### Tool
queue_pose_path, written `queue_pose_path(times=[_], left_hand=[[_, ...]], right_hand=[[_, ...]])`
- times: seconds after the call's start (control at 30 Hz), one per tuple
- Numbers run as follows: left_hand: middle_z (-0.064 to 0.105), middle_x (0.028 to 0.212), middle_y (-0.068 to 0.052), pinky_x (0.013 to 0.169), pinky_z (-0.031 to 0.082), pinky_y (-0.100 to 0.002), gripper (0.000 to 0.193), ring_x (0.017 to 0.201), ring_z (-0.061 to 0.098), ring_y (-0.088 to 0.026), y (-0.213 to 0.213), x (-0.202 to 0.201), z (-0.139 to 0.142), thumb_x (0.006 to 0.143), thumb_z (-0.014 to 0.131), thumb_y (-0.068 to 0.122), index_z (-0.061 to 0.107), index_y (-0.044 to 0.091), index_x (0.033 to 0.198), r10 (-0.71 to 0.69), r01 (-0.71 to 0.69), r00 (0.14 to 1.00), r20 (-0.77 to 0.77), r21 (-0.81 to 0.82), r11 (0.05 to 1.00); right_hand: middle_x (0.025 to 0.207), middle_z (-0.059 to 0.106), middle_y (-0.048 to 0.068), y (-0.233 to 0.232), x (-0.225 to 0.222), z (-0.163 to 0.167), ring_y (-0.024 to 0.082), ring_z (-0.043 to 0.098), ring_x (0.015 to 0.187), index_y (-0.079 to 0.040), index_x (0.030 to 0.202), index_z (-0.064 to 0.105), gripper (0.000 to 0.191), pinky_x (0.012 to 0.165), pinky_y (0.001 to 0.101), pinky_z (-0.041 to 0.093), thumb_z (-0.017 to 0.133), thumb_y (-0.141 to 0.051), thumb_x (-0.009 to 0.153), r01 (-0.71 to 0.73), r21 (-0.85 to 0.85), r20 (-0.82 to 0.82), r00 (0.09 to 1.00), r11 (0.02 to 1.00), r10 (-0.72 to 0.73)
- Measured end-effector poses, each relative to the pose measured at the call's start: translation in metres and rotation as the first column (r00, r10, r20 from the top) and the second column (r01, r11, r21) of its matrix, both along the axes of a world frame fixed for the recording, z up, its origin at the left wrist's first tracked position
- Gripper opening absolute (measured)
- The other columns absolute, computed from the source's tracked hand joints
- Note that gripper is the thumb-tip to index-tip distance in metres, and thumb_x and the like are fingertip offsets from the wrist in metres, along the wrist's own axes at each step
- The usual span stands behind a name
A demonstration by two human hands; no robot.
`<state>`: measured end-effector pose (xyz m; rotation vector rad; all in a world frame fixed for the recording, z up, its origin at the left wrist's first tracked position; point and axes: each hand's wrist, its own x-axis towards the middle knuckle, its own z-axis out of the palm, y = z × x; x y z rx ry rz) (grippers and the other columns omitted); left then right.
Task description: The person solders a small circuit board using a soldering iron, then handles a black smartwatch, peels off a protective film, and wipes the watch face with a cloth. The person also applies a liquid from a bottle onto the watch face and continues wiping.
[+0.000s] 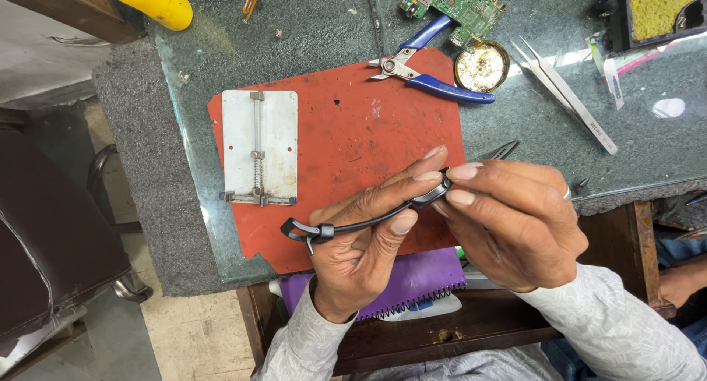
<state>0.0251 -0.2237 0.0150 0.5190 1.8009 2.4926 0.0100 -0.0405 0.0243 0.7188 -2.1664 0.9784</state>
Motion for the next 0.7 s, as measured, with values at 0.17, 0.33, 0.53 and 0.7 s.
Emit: queue_pose_path(times=[0.17, 0.33, 0.53, 0.7], left_hand=[[0.064, 0.142, -0.021, 0.121, 0.053, -0.039, 0.023, 0.138, 0.063, -0.028, 0.0009, 0.0004, 0.0005, 0.115, 0.061, 0.010, 0.063, -0.001, 0.135, -0.003, 0.003, 1.000, 0.007, 0.001, 1.000], [0.063, 0.143, -0.022, 0.123, 0.051, -0.040, 0.024, 0.140, 0.061, -0.029, 0.0034, 0.0019, -0.0011, 0.115, 0.060, 0.010, 0.062, -0.003, 0.136, -0.012, 0.011, 1.000, 0.023, 0.044, 0.999], [0.063, 0.143, -0.021, 0.124, 0.051, -0.040, 0.024, 0.141, 0.060, -0.029, 0.0024, 0.0013, -0.0012, 0.115, 0.061, 0.009, 0.062, -0.003, 0.135, -0.014, 0.013, 1.000, 0.022, 0.043, 0.999], [0.064, 0.143, -0.021, 0.122, 0.052, -0.040, 0.024, 0.139, 0.061, -0.029, 0.0016, 0.0011, -0.0002, 0.115, 0.061, 0.009, 0.063, -0.003, 0.135, -0.004, 0.003, 1.000, 0.022, 0.028, 1.000]], right_hand=[[0.108, 0.068, 0.015, 0.0010, -0.0005, 0.0008, 0.026, 0.070, 0.096, -0.002, 0.106, 0.062, 0.043, 0.080, 0.0332, 0.060, 0.093, 0.006, 0.077, -0.007, -0.027, 0.013, 1.000, 1.000, 0.007], [0.107, 0.069, 0.015, 0.0011, -0.0001, -0.0002, 0.026, 0.070, 0.096, -0.002, 0.107, 0.064, 0.043, 0.080, 0.0338, 0.060, 0.093, 0.005, 0.077, 0.001, -0.011, 0.002, 1.000, 1.000, -0.001], [0.108, 0.069, 0.014, -0.0005, 0.0002, -0.0004, 0.026, 0.070, 0.097, -0.002, 0.108, 0.064, 0.043, 0.080, 0.0336, 0.061, 0.093, 0.006, 0.078, 0.007, -0.018, 0.005, 1.000, 1.000, -0.007], [0.108, 0.069, 0.014, -0.0011, -0.0004, 0.0005, 0.026, 0.070, 0.097, -0.002, 0.108, 0.065, 0.042, 0.080, 0.0340, 0.061, 0.093, 0.007, 0.078, 0.019, -0.006, 0.000, 1.000, 1.000, -0.019]])
